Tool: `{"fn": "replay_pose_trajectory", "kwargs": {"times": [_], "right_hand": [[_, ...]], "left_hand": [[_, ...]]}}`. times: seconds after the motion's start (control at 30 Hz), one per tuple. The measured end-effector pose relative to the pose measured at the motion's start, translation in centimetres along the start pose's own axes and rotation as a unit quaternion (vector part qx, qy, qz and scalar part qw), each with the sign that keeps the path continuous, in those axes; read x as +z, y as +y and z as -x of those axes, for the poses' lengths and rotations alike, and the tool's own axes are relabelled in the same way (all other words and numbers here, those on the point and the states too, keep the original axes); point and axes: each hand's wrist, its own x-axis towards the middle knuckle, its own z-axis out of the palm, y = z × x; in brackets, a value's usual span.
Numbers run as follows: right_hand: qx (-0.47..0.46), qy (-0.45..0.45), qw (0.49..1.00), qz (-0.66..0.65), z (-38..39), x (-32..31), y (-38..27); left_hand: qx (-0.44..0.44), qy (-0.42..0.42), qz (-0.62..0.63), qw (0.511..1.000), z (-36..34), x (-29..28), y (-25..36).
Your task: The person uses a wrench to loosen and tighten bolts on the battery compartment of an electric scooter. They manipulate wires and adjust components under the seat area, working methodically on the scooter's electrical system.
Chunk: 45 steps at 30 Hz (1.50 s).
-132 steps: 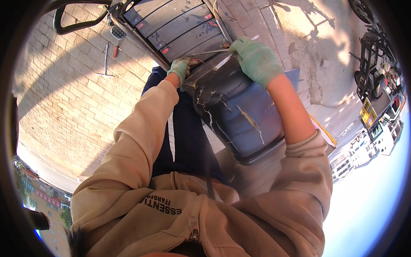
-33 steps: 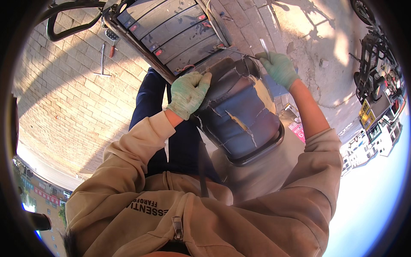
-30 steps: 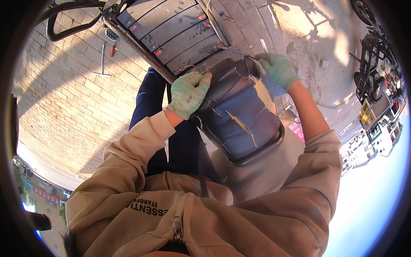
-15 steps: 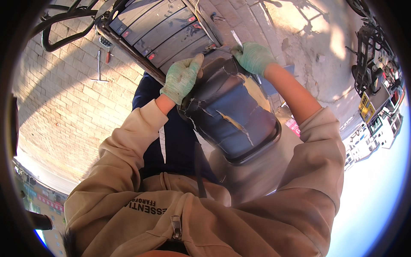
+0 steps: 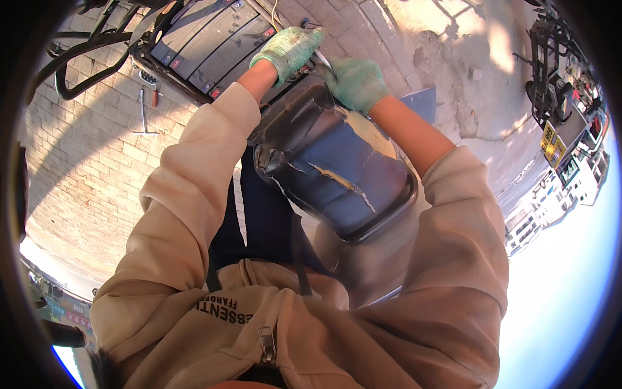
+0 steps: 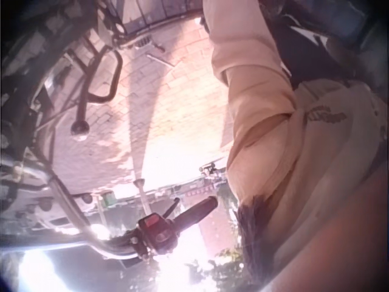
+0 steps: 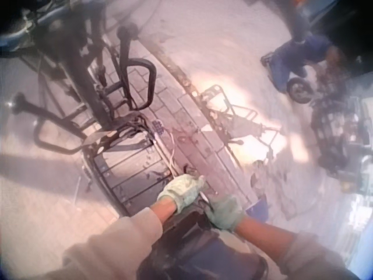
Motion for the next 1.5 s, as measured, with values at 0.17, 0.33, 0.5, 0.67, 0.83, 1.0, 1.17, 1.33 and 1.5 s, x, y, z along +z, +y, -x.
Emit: {"fn": "replay_pose_trajectory", "kwargs": {"times": [0.17, 0.33, 0.5, 0.67, 0.83, 1.0, 1.17, 1.33, 1.5], "right_hand": [[-0.029, 0.019, 0.999, 0.018, -0.1, 0.1, -0.2], [-0.055, 0.025, 0.998, 0.001, -0.2, 0.1, 0.1], [-0.055, -0.003, 0.998, 0.017, -0.5, 0.5, 0.3], [-0.075, -0.013, 0.997, 0.029, -0.6, -0.1, 0.2], [-0.381, -0.025, 0.896, 0.227, -5.3, -2.6, -1.5], [-0.426, -0.001, 0.875, 0.232, -8.8, -1.4, -6.8], [-0.307, 0.12, 0.936, 0.12, -4.1, -4.4, -7.5], [0.136, -0.051, 0.989, 0.033, 0.1, -6.5, -6.7], [0.245, -0.034, 0.96, -0.134, -1.0, -2.8, -6.6]], "left_hand": [[0.047, -0.043, -0.079, 0.995, -0.1, -0.6, -0.4], [0.027, -0.049, 0.009, 0.998, 0.0, 0.3, -1.1], [0.066, -0.009, 0.042, 0.997, -0.3, 1.0, -2.3], [0.032, -0.007, 0.072, 0.997, 0.6, 1.3, -2.8], [-0.048, -0.015, 0.313, 0.948, 7.9, 4.2, -8.0], [-0.106, 0.094, 0.29, 0.946, 9.3, 3.4, -13.6], [-0.099, 0.151, 0.316, 0.931, 8.9, 4.0, -12.9], [-0.118, 0.128, 0.201, 0.964, 10.5, 5.3, -9.0], [-0.082, 0.041, 0.075, 0.993, 11.8, 4.5, -5.6]]}}
